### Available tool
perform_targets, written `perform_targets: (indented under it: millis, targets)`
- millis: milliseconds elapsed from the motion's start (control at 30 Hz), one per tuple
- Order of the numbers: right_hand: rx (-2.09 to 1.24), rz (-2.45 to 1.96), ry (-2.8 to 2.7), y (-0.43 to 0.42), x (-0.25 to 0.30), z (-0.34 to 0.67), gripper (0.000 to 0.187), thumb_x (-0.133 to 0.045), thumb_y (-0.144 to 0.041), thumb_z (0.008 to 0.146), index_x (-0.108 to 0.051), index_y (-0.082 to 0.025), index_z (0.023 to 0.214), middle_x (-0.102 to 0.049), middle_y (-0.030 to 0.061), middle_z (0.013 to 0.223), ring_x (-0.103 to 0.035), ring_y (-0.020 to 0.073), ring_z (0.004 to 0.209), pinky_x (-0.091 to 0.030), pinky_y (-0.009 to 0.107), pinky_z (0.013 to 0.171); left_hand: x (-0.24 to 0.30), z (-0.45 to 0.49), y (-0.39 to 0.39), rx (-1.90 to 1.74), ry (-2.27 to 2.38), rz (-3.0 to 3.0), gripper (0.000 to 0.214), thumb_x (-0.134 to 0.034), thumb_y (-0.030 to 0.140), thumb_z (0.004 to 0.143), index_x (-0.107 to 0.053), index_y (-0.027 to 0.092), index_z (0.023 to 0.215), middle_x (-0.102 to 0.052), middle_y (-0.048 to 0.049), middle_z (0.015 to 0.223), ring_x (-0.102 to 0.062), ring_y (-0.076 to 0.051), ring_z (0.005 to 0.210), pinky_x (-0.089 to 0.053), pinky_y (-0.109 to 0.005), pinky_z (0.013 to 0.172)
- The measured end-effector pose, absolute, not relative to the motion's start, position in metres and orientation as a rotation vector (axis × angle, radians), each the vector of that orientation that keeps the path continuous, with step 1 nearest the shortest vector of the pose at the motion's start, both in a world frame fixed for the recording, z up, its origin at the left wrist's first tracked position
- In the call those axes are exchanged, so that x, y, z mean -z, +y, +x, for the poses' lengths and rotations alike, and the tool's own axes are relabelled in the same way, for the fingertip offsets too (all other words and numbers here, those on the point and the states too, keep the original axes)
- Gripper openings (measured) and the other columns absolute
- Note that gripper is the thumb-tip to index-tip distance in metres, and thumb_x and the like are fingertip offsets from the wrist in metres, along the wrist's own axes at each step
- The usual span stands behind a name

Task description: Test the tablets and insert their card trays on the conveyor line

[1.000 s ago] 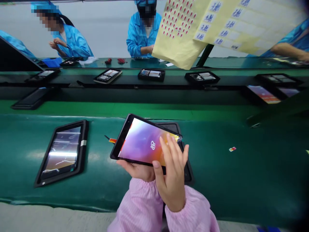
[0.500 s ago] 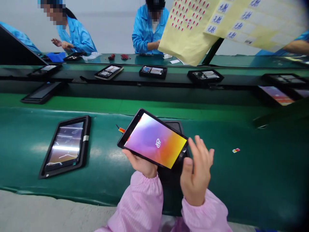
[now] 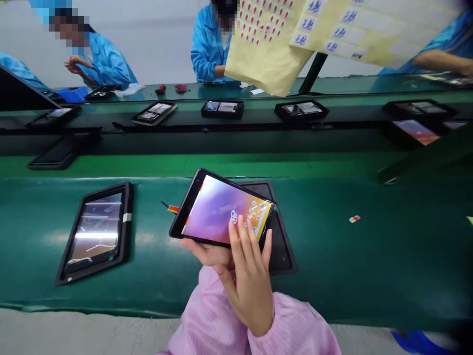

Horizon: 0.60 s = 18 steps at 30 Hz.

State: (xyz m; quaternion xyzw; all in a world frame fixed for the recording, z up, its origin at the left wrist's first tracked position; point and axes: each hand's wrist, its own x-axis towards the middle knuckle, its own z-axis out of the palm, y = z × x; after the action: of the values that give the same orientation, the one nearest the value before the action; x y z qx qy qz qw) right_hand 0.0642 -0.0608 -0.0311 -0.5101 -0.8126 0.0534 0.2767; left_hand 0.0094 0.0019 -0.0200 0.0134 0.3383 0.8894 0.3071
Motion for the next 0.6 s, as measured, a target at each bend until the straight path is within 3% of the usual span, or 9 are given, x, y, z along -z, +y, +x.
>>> perform_targets:
  millis: [200, 400, 500, 600]
  targets:
    - [-0.171, -1.379, -2.217, -0.080, 0.033, 0.061, 0.069, -0.034, -0.052, 0.096, -0.024, -0.012, 0.151, -0.034, 0.0099, 0.154, -0.026, 0.0291, 0.145, 0.003, 0.055, 0.118, 0.019, 0.014, 0.007, -2.491, 0.963, 0.175, 0.052, -0.029, 0.062, 0.093, -0.063, 0.033, 0.120, -0.060, 0.0048, 0.132, -0.055, -0.025, 0.125, -0.044, -0.034, 0.107]
    - [-0.172, -1.365, -2.200, -0.083, 0.030, 0.061, 0.069, -0.035, -0.054, 0.096, -0.028, -0.012, 0.150, -0.032, 0.0089, 0.155, -0.026, 0.0275, 0.145, 0.005, 0.050, 0.119, 0.016, 0.015, 0.006, -2.447, 0.993, 0.023, 0.056, -0.031, 0.063, 0.092, -0.053, 0.032, 0.133, -0.060, 0.0006, 0.132, -0.048, -0.027, 0.132, -0.045, -0.038, 0.107]
    - [-0.181, -1.352, -2.189, -0.084, 0.027, 0.061, 0.068, -0.035, -0.054, 0.096, -0.031, -0.012, 0.149, -0.033, 0.0091, 0.154, -0.028, 0.0276, 0.144, 0.005, 0.050, 0.119, 0.018, 0.014, 0.004, -2.368, 1.039, 0.107, 0.052, -0.028, 0.064, 0.092, -0.056, 0.040, 0.128, -0.057, 0.0041, 0.136, -0.045, -0.026, 0.134, -0.044, -0.038, 0.108]
    - [-0.208, -1.306, -2.172, -0.083, 0.024, 0.064, 0.063, -0.034, -0.052, 0.097, -0.036, -0.013, 0.146, -0.038, 0.0089, 0.152, -0.033, 0.0258, 0.142, 0.006, 0.049, 0.119, 0.020, 0.012, 0.004, -2.407, 0.989, 0.125, 0.053, -0.030, 0.064, 0.091, -0.057, 0.037, 0.128, -0.057, 0.0044, 0.136, -0.044, -0.026, 0.135, -0.042, -0.037, 0.110]
